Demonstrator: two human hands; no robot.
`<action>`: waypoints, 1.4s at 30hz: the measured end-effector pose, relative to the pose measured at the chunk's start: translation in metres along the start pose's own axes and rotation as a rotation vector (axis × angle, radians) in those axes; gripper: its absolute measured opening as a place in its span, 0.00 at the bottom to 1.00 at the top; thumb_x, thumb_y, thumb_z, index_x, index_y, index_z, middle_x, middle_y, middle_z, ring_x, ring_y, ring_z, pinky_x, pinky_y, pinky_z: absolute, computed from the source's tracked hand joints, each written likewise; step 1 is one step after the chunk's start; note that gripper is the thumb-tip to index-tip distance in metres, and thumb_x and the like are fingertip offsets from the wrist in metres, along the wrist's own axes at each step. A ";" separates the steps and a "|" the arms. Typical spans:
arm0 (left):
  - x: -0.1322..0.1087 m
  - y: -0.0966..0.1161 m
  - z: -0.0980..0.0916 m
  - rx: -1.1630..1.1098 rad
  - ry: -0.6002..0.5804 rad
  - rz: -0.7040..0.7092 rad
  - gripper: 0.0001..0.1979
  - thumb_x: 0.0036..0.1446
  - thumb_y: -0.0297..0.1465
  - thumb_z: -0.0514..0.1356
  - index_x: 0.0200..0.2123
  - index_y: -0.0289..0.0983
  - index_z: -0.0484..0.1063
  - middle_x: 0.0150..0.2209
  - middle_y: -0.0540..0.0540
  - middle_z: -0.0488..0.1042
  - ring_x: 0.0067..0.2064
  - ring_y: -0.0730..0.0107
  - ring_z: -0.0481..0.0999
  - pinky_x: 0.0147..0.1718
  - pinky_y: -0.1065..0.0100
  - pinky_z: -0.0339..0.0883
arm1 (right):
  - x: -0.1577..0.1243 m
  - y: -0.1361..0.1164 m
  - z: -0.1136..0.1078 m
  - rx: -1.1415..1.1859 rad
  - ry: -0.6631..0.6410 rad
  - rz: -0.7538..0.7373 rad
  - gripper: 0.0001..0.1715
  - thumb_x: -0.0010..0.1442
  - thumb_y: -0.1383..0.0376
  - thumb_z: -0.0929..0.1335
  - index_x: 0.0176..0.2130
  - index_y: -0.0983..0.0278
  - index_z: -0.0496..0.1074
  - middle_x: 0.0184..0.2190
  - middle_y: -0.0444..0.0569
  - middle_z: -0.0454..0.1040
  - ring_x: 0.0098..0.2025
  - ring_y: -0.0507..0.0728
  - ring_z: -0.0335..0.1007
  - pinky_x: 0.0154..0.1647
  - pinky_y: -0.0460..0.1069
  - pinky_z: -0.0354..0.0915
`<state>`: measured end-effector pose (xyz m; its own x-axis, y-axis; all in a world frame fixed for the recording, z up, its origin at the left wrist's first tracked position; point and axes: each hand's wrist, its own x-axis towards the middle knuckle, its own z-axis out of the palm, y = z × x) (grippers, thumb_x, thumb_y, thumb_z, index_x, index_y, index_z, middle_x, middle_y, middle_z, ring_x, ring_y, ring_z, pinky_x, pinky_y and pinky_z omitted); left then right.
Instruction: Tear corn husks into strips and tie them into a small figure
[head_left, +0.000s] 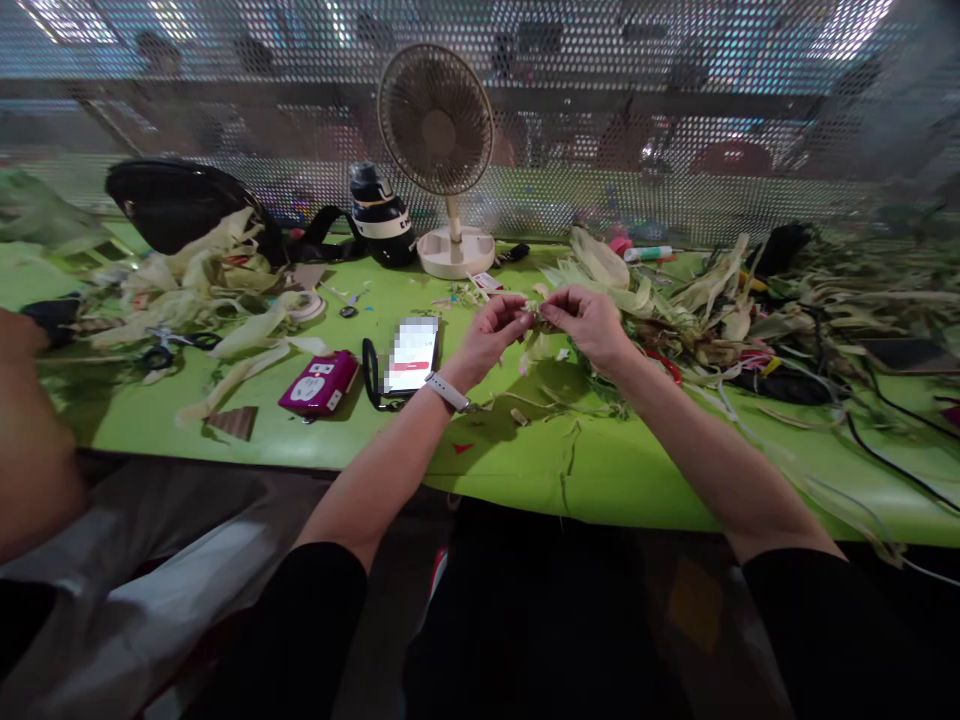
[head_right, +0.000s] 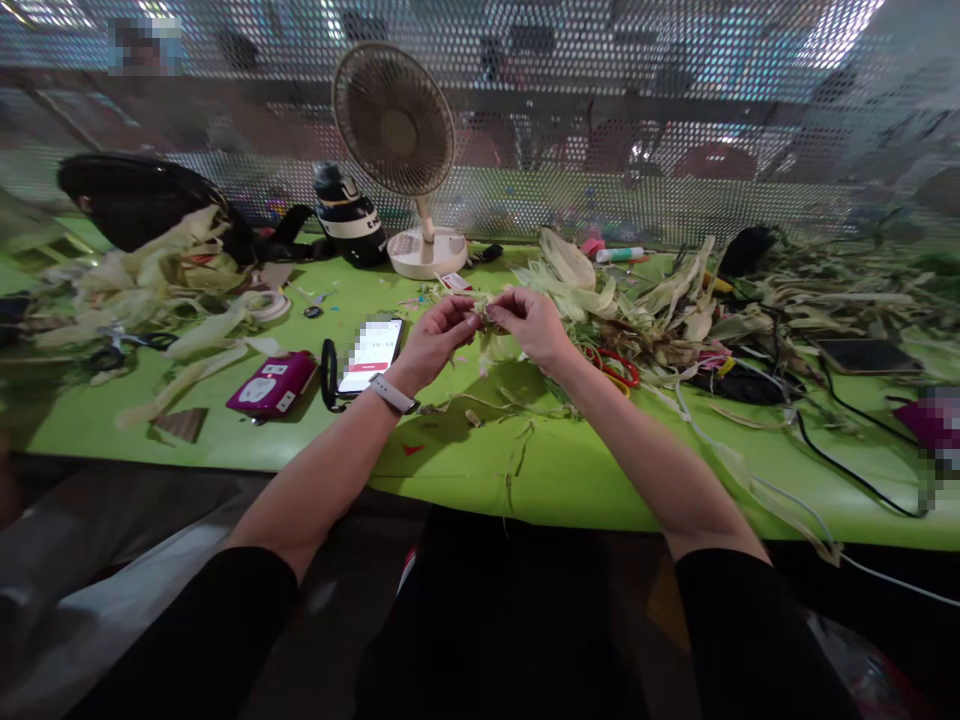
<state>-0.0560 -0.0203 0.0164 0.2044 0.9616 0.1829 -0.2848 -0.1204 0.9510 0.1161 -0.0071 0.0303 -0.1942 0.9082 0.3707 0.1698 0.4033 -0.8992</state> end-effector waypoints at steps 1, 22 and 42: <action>0.000 0.000 0.000 -0.009 0.008 -0.007 0.12 0.51 0.28 0.72 0.37 0.38 0.73 0.31 0.52 0.74 0.33 0.79 0.72 0.34 0.74 0.65 | 0.000 0.000 0.000 -0.029 0.001 -0.020 0.23 0.51 0.46 0.74 0.31 0.62 0.70 0.27 0.45 0.71 0.31 0.53 0.67 0.36 0.52 0.68; 0.001 0.004 -0.006 0.069 -0.113 0.032 0.19 0.39 0.34 0.78 0.30 0.36 0.73 0.27 0.53 0.74 0.27 0.82 0.68 0.27 0.77 0.64 | 0.003 -0.005 -0.006 0.202 -0.093 0.186 0.25 0.43 0.58 0.83 0.31 0.64 0.70 0.25 0.43 0.74 0.29 0.51 0.71 0.32 0.48 0.69; -0.002 0.007 -0.001 0.201 -0.049 0.048 0.03 0.61 0.27 0.61 0.34 0.38 0.70 0.32 0.52 0.72 0.31 0.80 0.70 0.30 0.78 0.67 | 0.003 -0.005 -0.012 -0.124 -0.058 -0.091 0.13 0.54 0.58 0.75 0.31 0.64 0.73 0.27 0.46 0.74 0.31 0.53 0.69 0.37 0.52 0.69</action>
<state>-0.0590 -0.0226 0.0231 0.2421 0.9409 0.2369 -0.1038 -0.2177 0.9705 0.1257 -0.0049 0.0386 -0.2691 0.8610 0.4316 0.2662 0.4971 -0.8258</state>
